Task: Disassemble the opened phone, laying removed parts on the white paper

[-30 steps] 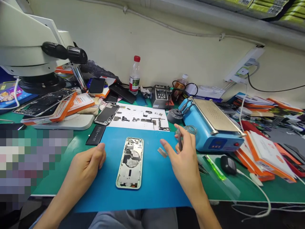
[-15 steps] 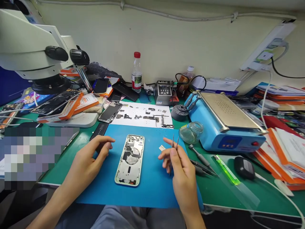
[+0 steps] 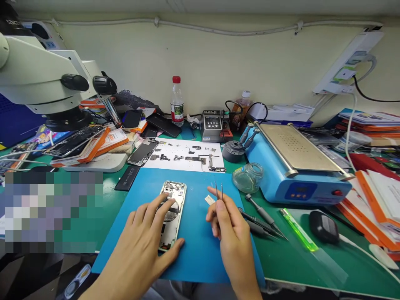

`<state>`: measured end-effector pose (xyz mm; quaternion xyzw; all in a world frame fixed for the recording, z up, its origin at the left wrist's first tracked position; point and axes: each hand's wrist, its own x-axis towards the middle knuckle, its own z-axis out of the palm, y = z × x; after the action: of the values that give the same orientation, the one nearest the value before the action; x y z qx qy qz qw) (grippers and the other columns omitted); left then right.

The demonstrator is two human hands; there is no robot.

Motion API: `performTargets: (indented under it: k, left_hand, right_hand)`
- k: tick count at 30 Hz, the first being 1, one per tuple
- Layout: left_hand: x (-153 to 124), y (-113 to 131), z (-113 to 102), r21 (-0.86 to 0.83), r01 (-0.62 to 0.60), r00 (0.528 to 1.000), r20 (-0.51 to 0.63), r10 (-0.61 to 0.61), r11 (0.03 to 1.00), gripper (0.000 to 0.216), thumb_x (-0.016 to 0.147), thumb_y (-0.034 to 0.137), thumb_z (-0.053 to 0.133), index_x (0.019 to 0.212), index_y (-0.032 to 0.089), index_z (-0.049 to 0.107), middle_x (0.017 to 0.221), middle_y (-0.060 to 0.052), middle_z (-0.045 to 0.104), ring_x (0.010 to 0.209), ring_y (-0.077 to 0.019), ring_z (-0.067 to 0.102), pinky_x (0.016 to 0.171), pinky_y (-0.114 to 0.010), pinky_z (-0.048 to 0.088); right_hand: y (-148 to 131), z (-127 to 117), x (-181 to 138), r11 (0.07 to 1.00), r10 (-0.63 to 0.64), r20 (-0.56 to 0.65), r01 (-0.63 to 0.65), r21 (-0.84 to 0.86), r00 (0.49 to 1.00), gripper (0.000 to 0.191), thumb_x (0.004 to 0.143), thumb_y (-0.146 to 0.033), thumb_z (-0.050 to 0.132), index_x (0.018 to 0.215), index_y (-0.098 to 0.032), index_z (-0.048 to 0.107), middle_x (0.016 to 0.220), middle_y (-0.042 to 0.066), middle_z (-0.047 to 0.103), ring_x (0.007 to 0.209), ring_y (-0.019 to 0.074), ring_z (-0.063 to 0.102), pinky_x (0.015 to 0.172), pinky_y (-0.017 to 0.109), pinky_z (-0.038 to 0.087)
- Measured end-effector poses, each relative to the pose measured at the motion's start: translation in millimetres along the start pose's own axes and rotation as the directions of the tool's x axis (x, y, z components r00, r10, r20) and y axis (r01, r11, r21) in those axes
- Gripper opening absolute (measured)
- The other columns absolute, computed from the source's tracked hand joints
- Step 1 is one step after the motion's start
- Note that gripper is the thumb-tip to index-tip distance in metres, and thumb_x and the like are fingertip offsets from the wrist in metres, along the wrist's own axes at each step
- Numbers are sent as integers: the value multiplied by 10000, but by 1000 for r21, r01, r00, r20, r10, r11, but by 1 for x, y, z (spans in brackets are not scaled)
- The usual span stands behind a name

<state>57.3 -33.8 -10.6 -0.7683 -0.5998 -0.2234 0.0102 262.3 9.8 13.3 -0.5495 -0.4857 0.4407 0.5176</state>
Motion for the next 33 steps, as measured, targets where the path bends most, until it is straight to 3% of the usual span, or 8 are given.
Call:
performTargets:
  k: [4, 8, 17, 21, 23, 26, 28, 33]
  left_hand:
    - [-8, -27, -17, -177, -95, 984, 135, 119, 980, 684, 989, 252, 675, 1631, 321, 447, 1671, -98, 558, 1411, -363, 601, 1110, -537, 568]
    - [-14, -59, -34, -252, -70, 966, 226, 129, 965, 786, 1001, 153, 587, 1710, 389, 341, 1747, -70, 470, 1538, -327, 538, 1177, -493, 578]
    - [-6, -79, -41, -169, -88, 977, 177, 118, 982, 765, 932, 96, 551, 1645, 360, 466, 1642, -57, 592, 1490, -336, 573, 1179, -526, 573]
    - [-3, -84, -34, -206, -76, 978, 176, 113, 976, 765, 899, 86, 559, 1614, 350, 504, 1630, -63, 599, 1470, -350, 565, 1172, -548, 568]
    - [-4, -88, -31, -234, -71, 978, 174, 113, 970, 752, 897, 92, 565, 1601, 353, 523, 1641, -65, 590, 1478, -359, 552, 1170, -557, 565]
    - [-6, -92, -28, -275, -73, 978, 167, 122, 959, 703, 890, 100, 565, 1537, 373, 592, 1648, -53, 584, 1496, -363, 534, 1176, -567, 560]
    - [-7, -92, -28, -297, -69, 979, 164, 122, 952, 666, 897, 108, 556, 1496, 390, 624, 1655, -34, 574, 1510, -356, 518, 1173, -562, 566]
    - [-7, -91, -27, -303, -61, 980, 163, 115, 951, 624, 910, 128, 536, 1451, 420, 646, 1672, 7, 553, 1550, -351, 476, 1163, -548, 578]
  right_hand:
    - [0, 0, 1, 1000, 1, 24, 0, -27, 1000, 532, 1038, -625, 642, 1358, -216, 757, 780, 14, 670, 522, 116, 473, 453, 258, 395]
    - [-1, 0, 1, 999, 3, 35, -2, -42, 999, 523, 1048, -618, 622, 1359, -219, 753, 788, 15, 678, 542, 121, 493, 469, 254, 408]
    - [4, -1, -2, 999, -8, 18, 9, -53, 1000, 483, 1052, -615, 628, 1306, -235, 786, 827, 31, 691, 572, 129, 527, 486, 260, 436]
    - [0, -13, -7, 983, -126, -169, 101, -151, 977, 423, 1062, -592, 634, 1331, -312, 804, 876, 20, 689, 634, 143, 531, 584, 290, 492]
    - [-6, -29, -8, 923, -226, -244, 128, -363, 943, 392, 1053, -576, 657, 1330, -346, 813, 972, 37, 741, 764, 189, 634, 711, 330, 554]
    - [-14, -62, 0, 710, -367, -184, 147, -689, 912, 386, 1032, -593, 667, 1306, -373, 827, 1152, 54, 798, 1008, 286, 739, 836, 400, 574]
    - [-16, -84, 8, 585, -389, -127, 138, -799, 913, 437, 1030, -648, 634, 1300, -364, 829, 1118, 61, 819, 972, 305, 756, 790, 416, 568]
    - [-10, -113, 25, 470, -312, -1, 154, -869, 950, 533, 982, -803, 602, 1087, -342, 848, 988, 47, 839, 810, 294, 764, 696, 412, 547]
